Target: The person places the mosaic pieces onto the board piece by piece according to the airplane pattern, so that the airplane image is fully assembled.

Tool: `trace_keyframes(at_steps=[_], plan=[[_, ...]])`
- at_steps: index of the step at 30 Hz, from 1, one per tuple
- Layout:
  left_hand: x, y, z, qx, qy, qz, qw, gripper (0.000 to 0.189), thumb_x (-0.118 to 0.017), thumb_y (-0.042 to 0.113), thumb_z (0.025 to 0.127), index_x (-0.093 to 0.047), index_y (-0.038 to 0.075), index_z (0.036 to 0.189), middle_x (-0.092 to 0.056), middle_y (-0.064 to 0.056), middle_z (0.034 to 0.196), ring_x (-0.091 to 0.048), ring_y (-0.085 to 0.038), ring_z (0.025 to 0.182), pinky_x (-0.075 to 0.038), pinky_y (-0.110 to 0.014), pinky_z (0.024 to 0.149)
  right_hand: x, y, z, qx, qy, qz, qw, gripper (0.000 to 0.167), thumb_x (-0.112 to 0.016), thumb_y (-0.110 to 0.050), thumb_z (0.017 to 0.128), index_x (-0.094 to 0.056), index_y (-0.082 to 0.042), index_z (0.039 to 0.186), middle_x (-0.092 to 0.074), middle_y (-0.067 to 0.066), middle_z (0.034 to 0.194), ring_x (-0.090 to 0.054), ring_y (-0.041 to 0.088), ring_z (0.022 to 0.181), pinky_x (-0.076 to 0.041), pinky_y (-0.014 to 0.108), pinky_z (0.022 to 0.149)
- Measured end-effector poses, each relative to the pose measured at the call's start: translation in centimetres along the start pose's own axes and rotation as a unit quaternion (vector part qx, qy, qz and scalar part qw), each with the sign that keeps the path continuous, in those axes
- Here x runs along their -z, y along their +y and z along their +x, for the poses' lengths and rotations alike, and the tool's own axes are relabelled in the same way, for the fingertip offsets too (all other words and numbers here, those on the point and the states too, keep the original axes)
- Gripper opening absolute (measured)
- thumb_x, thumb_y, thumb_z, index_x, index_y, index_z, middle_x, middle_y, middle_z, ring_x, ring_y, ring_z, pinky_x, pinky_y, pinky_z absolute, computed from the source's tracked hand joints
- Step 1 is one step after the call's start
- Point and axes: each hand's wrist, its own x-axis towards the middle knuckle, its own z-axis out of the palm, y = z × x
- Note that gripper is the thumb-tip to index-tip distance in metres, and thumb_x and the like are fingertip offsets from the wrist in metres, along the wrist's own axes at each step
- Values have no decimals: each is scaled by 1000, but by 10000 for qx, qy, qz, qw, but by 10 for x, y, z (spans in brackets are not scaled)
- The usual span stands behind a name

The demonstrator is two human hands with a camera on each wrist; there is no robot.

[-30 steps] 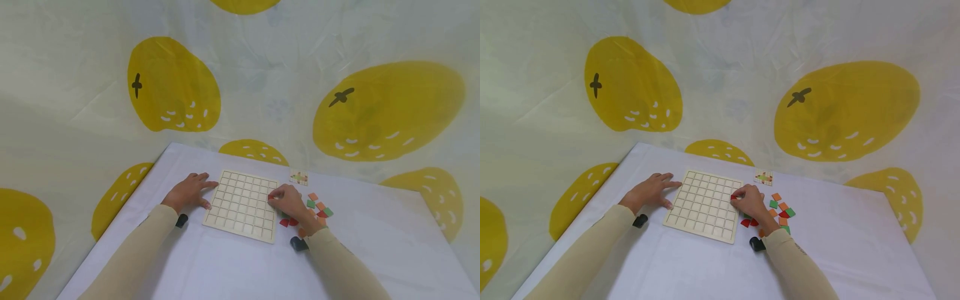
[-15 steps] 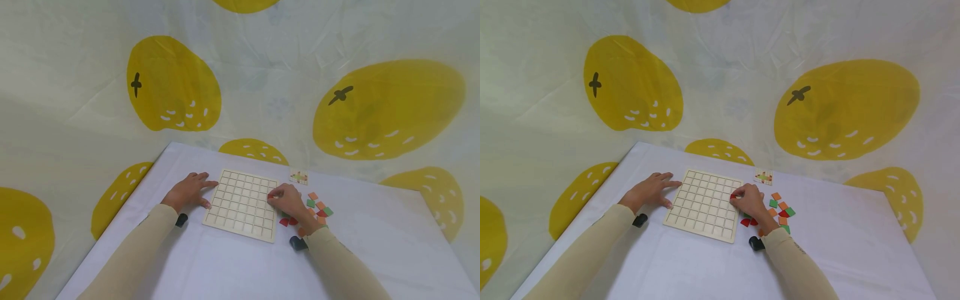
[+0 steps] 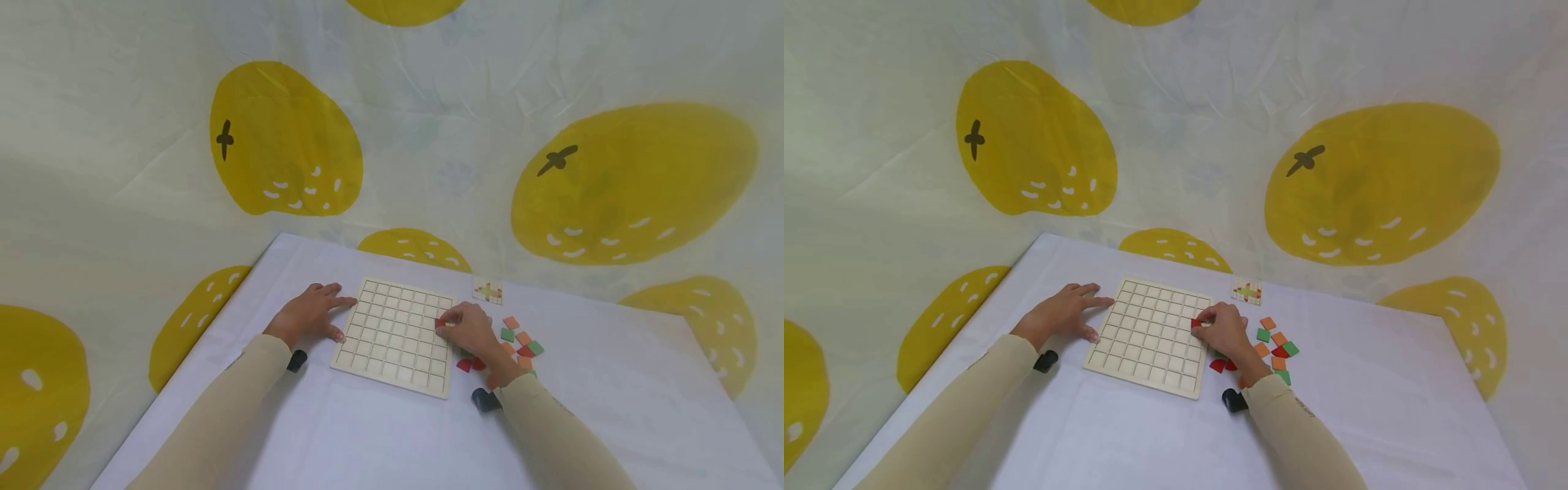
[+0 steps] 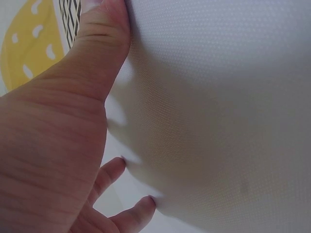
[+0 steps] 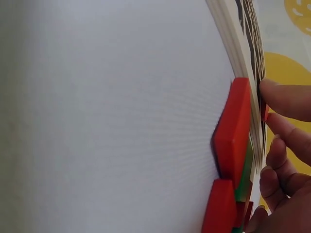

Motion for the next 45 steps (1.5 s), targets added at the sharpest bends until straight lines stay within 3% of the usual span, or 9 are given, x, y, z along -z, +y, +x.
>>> trace_keyframes(at_steps=[7,20,35,45], plan=[[-2,-2,2,-11,-4,36,10000,90,-82,59,76,-46,40,157,-34,-10,170,-36,-40,152,-43,-55,120,0,-1,1,341,55,-65,9994,35,-84,-27,88,-77,-21,122,-67,7,107,-55,26,105,-37,54,99],[1,-2,4,9,-121,-44,9999,92,-83,59,75,-45,40,157,-33,-10,171,-35,-40,153,-41,-56,121,3,0,2,332,-21,-66,9994,22,-82,-27,89,-82,-24,111,-68,6,108,-53,27,107,-34,55,100],[2,-1,1,-54,-96,14,9999,92,-82,59,76,-44,39,158,-32,-12,171,-35,-41,153,-42,-57,120,8,3,-3,144,75,-32,9999,27,-83,-28,88,-81,-17,112,-67,7,106,-55,26,102,-47,37,81],[-2,-3,2,-97,-50,23,9999,92,-81,60,77,-44,39,158,-32,-11,171,-35,-41,153,-42,-56,121,7,2,-7,30,203,96,9997,22,-81,-27,88,-81,-14,106,-66,8,106,-54,27,103,-46,34,79]])
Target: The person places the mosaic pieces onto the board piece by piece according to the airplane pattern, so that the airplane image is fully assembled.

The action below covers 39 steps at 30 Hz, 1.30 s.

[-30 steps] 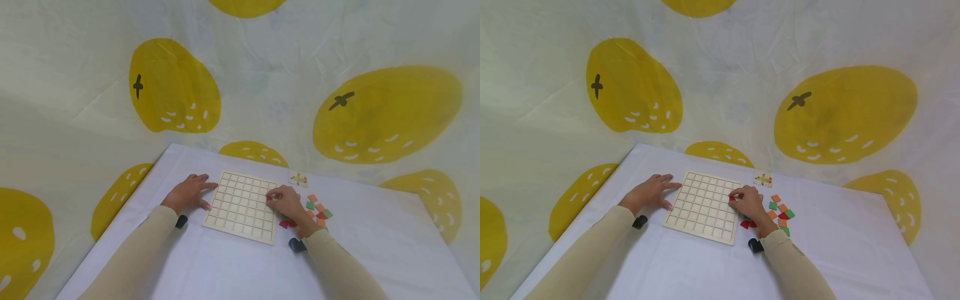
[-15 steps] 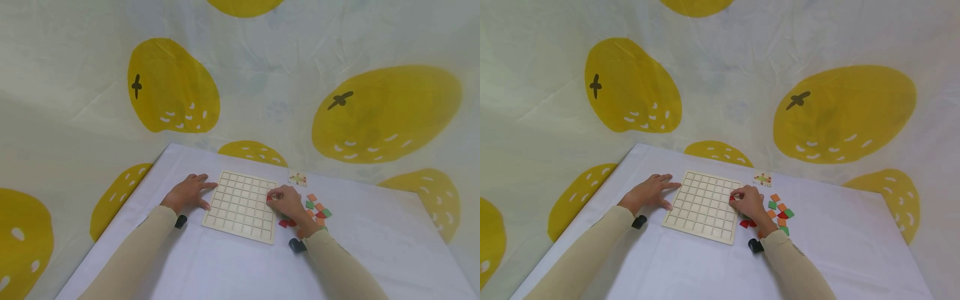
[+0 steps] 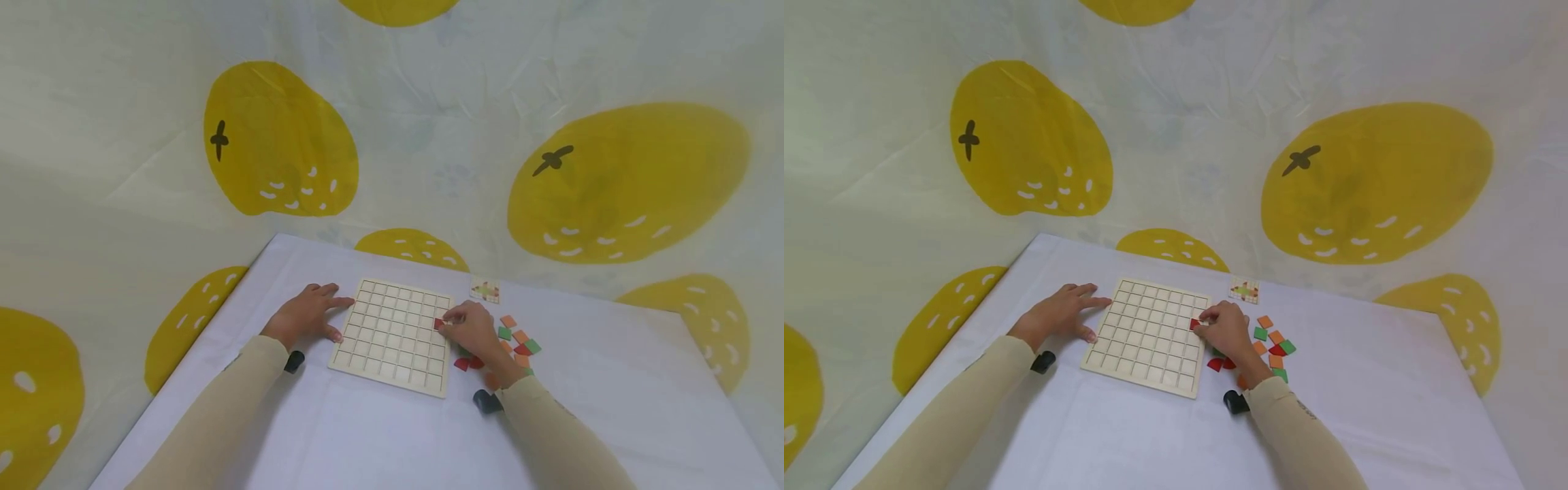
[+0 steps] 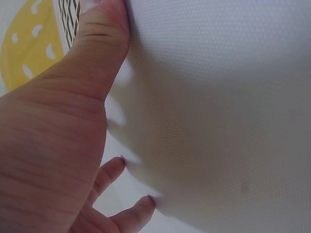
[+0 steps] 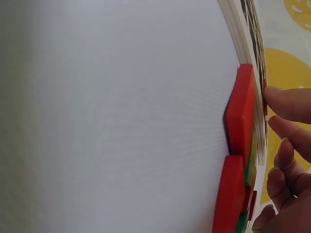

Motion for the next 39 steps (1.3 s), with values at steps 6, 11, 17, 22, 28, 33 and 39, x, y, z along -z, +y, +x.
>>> trace_keyframes(at_steps=[6,11,17,22,28,33,39], plan=[[-2,0,1,20,-44,-65,10000,93,-82,60,75,-45,39,158,-33,-11,171,-35,-42,152,-42,-57,120,0,0,-2,83,-69,-150,9998,18,-80,-26,90,-82,-14,104,-68,7,105,-54,26,102,-48,36,81],[-3,2,1,37,-76,-123,9999,92,-83,60,76,-45,40,158,-32,-10,171,-34,-40,153,-40,-56,122,2,4,-3,185,-106,-131,9997,20,-81,-27,89,-82,-15,106,-69,7,105,-55,26,102,-48,36,81],[-1,2,0,30,-98,-135,9999,92,-83,59,76,-44,39,158,-32,-11,171,-34,-41,153,-40,-57,122,14,17,-4,181,-236,234,9993,22,-77,-22,90,-81,-13,109,-70,8,109,-60,25,96,-51,29,74],[-1,1,1,74,-82,-115,9999,92,-82,60,77,-44,40,158,-32,-12,171,-34,-42,153,-39,-57,122,29,29,-5,319,-347,121,9988,20,-75,-19,90,-81,-11,107,-69,8,104,-61,23,87,-52,29,68],[0,-1,2,158,-117,-110,9997,92,-82,60,77,-43,40,158,-30,-11,172,-32,-41,155,-38,-58,123,44,36,-13,148,-466,-167,9987,19,-77,-23,93,-82,-13,108,-70,7,106,-57,25,103,-54,32,75],[0,-2,2,161,-124,-118,9997,93,-82,60,77,-42,41,159,-29,-11,172,-31,-42,155,-38,-59,123,56,44,-26,359,-526,-421,9971,17,-79,-21,92,-82,-15,107,-72,5,107,-58,25,106,-55,35,84],[1,-3,3,30,-70,-153,9999,92,-82,59,78,-42,40,159,-29,-13,172,-31,-44,155,-38,-60,122,72,57,-45,739,-601,-688,9931,16,-80,-17,91,-83,-12,106,-73,4,100,-57,22,100,-49,31,80]])
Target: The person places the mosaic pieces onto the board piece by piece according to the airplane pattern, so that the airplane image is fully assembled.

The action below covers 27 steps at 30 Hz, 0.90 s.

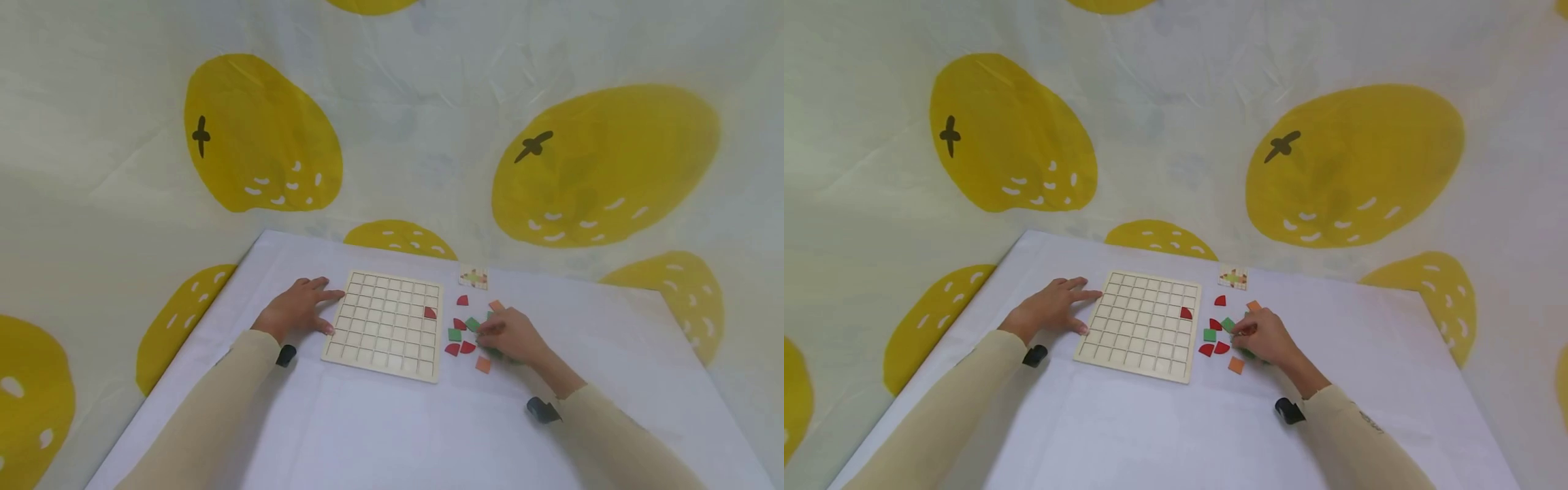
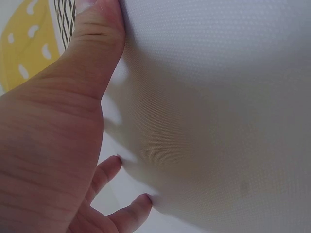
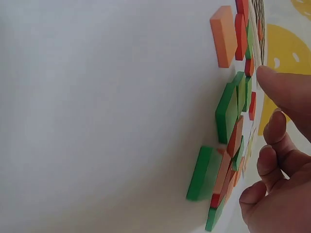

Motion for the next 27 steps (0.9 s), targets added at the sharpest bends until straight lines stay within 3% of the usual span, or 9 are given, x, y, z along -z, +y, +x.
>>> trace_keyframes(at_steps=[6,11,18,27], plan=[[1,-1,2,-3,21,18,10000,92,-82,58,78,-42,40,159,-29,-13,172,-31,-45,154,-39,-60,121,4,12,-13,-124,-40,72,9999,18,-83,-16,88,-83,-14,106,-71,4,99,-55,22,99,-52,28,74],[2,0,1,167,-129,-72,9998,93,-83,57,78,-41,40,159,-26,-12,174,-27,-44,156,-38,-61,122,1,17,-22,-222,-94,26,9997,17,-87,-21,86,-84,-17,102,-70,2,100,-56,21,101,-52,30,78],[1,0,0,84,-70,-27,9999,92,-83,56,79,-42,39,159,-28,-12,173,-28,-45,156,-38,-61,122,-9,15,-34,-253,-49,-79,9996,22,-91,-26,81,-83,-18,99,-70,0,100,-56,21,101,-52,33,81],[1,3,1,101,-100,51,9999,93,-82,58,78,-41,40,159,-27,-12,173,-29,-44,156,-38,-61,122,-17,10,-37,-230,5,-630,9978,24,-93,-29,77,-80,-20,95,-70,-2,100,-53,22,107,-52,48,90]])
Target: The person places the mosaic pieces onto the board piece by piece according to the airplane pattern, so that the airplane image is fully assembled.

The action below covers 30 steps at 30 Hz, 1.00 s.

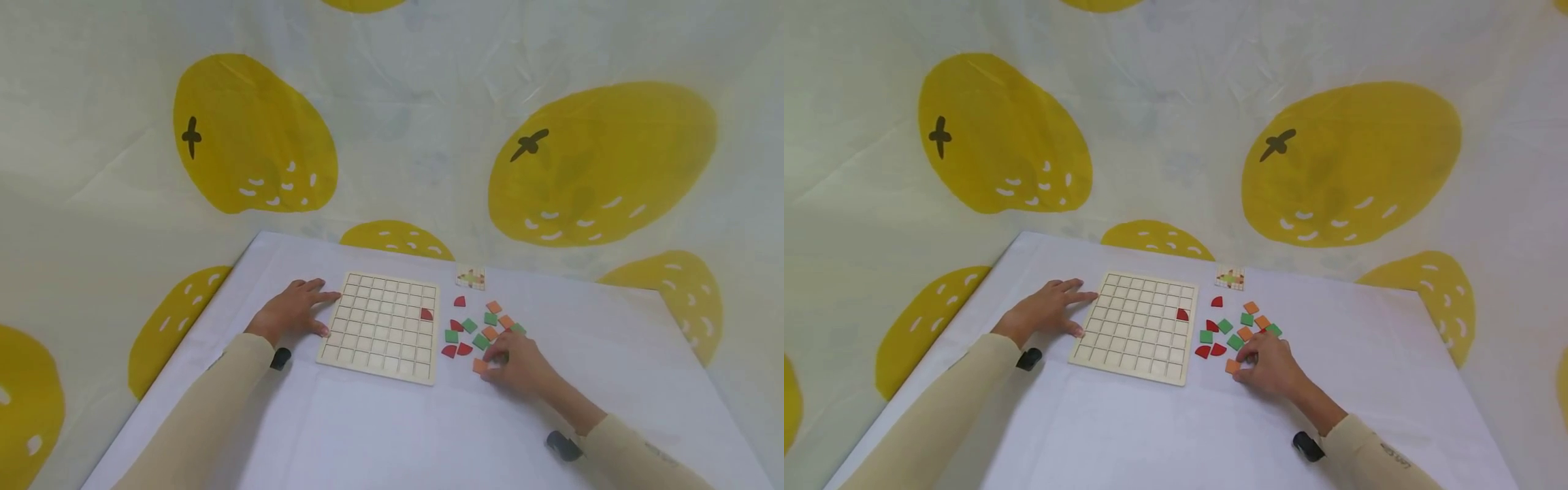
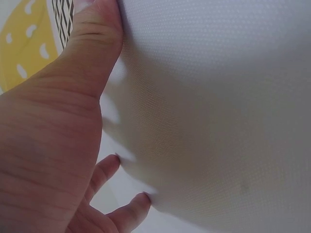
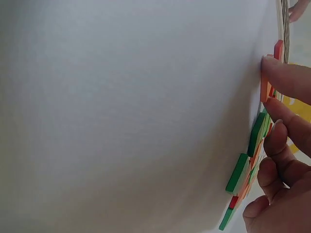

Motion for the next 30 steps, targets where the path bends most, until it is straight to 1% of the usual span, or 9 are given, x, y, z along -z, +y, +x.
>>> trace_keyframes(at_steps=[3,7,10,15,19,24,30], plan=[[-2,-2,-2,-81,93,4,9999,92,-83,57,79,-42,38,159,-29,-13,172,-30,-44,155,-39,-61,121,1,-3,-1,133,-13,-102,9999,23,-92,-28,78,-79,-19,95,-70,-1,100,-54,23,106,-49,55,93],[0,-2,-3,-39,100,-39,9999,92,-83,56,79,-42,38,159,-28,-12,173,-29,-44,155,-38,-61,122,3,-5,-1,258,-40,-116,9996,23,-91,-28,79,-78,-18,95,-71,0,100,-54,23,106,-48,58,96],[0,-1,-3,24,49,-72,10000,93,-83,56,78,-42,39,159,-28,-12,173,-29,-44,155,-37,-61,122,2,-6,-1,283,-74,-142,9995,23,-90,-27,79,-77,-19,95,-70,-2,99,-54,21,106,-50,54,96],[-2,-1,-1,10,-3,-107,9999,93,-82,58,77,-41,40,159,-27,-12,173,-28,-44,156,-37,-61,122,3,-5,-1,383,-48,-249,9989,23,-91,-27,78,-77,-19,96,-69,-4,96,-54,18,103,-54,44,88],[-2,-2,0,-80,61,-133,9999,93,-82,59,77,-42,39,159,-28,-13,173,-29,-45,155,-38,-61,122,3,-5,-1,463,-34,-273,9986,22,-90,-26,79,-77,-20,96,-70,-6,96,-55,16,101,-54,41,86],[-3,-4,0,-122,103,-113,9998,93,-82,60,77,-42,39,159,-28,-13,172,-29,-45,155,-38,-61,122,4,-4,1,650,-42,-310,9974,21,-90,-25,79,-78,-20,96,-71,-8,95,-55,15,100,-53,40,86],[-1,-3,-2,-82,81,-165,9998,92,-82,59,78,-42,39,159,-28,-13,173,-28,-45,156,-37,-62,122,5,-6,2,708,-92,-180,9973,22,-90,-24,79,-78,-20,97,-68,-9,91,-53,14,98,-52,30,78]])
